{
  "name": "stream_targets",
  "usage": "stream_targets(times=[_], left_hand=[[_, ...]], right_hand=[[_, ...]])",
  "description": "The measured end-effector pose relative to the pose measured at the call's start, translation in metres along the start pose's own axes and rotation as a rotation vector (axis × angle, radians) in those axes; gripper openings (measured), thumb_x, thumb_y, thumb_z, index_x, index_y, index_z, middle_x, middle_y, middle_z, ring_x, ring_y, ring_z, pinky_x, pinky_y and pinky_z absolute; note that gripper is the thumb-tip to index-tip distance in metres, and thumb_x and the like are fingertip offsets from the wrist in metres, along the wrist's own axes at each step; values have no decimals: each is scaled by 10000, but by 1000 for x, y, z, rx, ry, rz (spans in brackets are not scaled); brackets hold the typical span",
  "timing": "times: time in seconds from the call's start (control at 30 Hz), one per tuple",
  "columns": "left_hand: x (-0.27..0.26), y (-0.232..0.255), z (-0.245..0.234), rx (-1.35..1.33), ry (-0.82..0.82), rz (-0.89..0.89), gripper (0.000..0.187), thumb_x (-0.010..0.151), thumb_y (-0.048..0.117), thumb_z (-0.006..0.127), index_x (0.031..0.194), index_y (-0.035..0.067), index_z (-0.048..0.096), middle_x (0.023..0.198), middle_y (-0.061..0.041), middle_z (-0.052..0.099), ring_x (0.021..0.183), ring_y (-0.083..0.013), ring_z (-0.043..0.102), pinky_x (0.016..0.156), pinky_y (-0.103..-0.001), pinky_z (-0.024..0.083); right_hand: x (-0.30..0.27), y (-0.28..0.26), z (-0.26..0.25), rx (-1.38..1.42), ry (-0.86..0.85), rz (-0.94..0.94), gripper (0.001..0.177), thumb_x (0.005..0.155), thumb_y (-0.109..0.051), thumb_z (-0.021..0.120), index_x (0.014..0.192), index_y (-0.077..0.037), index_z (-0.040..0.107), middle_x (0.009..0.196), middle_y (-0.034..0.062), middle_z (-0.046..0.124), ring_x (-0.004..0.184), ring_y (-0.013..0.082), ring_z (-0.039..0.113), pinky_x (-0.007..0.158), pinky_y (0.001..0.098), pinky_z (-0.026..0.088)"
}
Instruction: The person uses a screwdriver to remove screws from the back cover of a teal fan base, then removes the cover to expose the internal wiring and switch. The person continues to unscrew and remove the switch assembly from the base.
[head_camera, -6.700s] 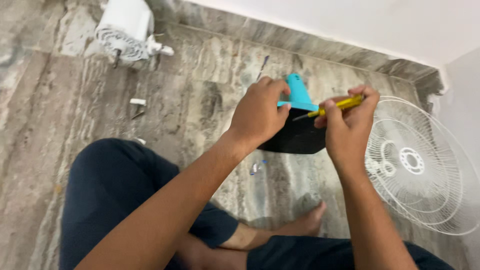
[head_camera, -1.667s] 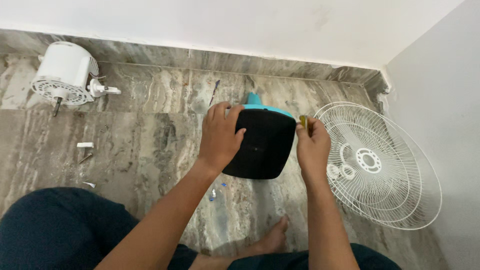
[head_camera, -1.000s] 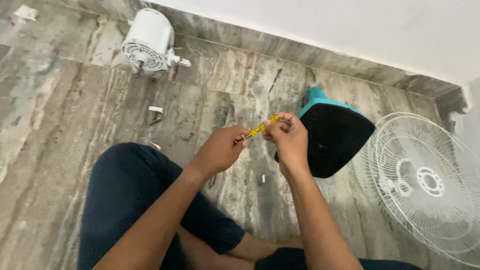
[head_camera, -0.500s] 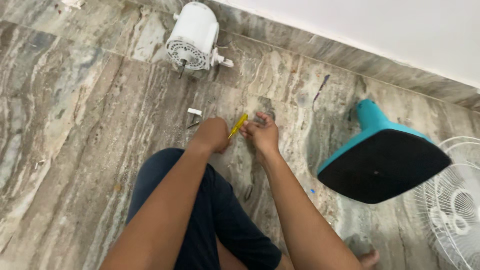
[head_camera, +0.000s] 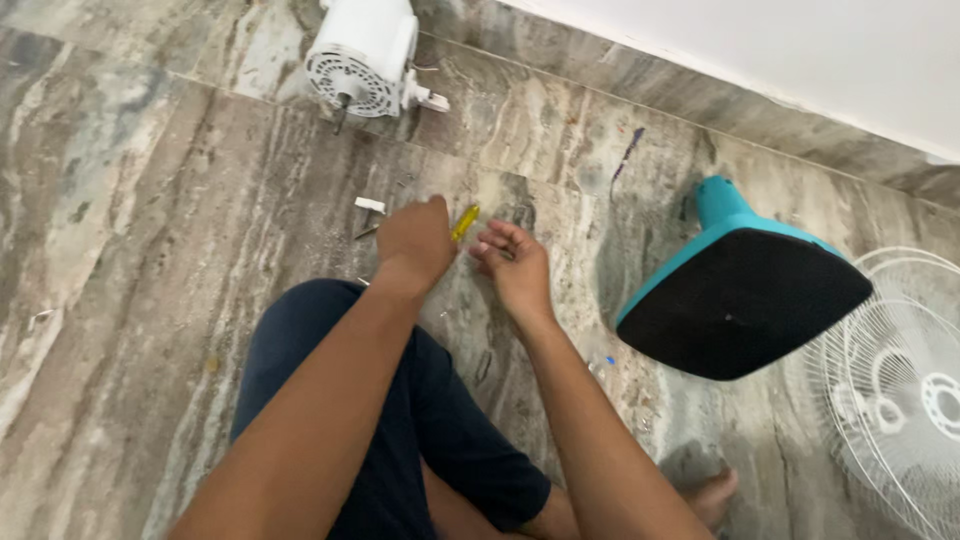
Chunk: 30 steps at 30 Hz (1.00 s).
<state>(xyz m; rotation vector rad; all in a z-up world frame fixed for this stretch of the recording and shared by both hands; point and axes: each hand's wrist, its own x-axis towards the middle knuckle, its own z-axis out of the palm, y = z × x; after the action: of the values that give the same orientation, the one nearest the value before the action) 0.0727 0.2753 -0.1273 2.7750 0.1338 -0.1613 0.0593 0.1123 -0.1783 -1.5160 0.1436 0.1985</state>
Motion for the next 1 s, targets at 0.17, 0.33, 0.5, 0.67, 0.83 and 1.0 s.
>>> stream_targets(times=[0.17, 0.33, 0.5, 0.67, 0.83, 1.0], left_hand=[[-24, 37, -16, -288, 276, 286, 445, 819, 266, 810, 1173, 80, 614, 1023, -174, 707, 976, -388, 678, 799, -508, 532], [-59, 113, -14, -565, 309, 449, 486, 834, 215, 805, 1262, 101, 603, 1000, -156, 685, 916, -377, 665, 772, -490, 517], [-92, 187, 7, -760, 89, 460, 490, 844, 193, 787, 1281, 104, 586, 1116, -137, 653, 878, -322, 679, 802, -432, 547], [-95, 227, 36, -805, 201, 546, 540, 842, 136, 783, 1324, 43, 560, 1180, -216, 607, 1053, -377, 634, 891, -447, 525], [-105, 217, 62, -796, 149, 554, 597, 854, 90, 758, 1406, 48, 534, 1205, -228, 589, 1112, -391, 608, 933, -437, 511], [-107, 215, 68, -884, 15, 495, 654, 882, 87, 716, 1497, 83, 495, 1240, -167, 604, 1102, -303, 660, 861, -366, 574]], right_hand=[[-43, -58, -68, -52, 0, -183, 366, 964, 21, 626, 1329, 17, 606, 1164, 120, 696, 956, 188, 728, 796, 300, 610], [-97, -113, -144, -167, 66, -260, 325, 980, -15, 646, 1302, 12, 616, 1156, 98, 708, 966, 169, 741, 812, 289, 615], [-142, -150, -224, -399, 260, -368, 288, 969, -14, 678, 1255, 16, 661, 1135, 81, 729, 966, 136, 700, 833, 263, 577], [-164, -150, -292, -500, 584, -336, 306, 966, -46, 705, 1265, 13, 678, 1172, 103, 739, 991, 159, 698, 874, 286, 572], [-148, -112, -301, -469, 709, -227, 617, 882, -93, 775, 1426, 12, 502, 1389, 169, 598, 1193, 253, 617, 969, 372, 524], [-146, -97, -286, -481, 595, -151, 714, 850, -110, 746, 1481, 13, 436, 1365, 201, 636, 1214, 288, 663, 986, 369, 531]])
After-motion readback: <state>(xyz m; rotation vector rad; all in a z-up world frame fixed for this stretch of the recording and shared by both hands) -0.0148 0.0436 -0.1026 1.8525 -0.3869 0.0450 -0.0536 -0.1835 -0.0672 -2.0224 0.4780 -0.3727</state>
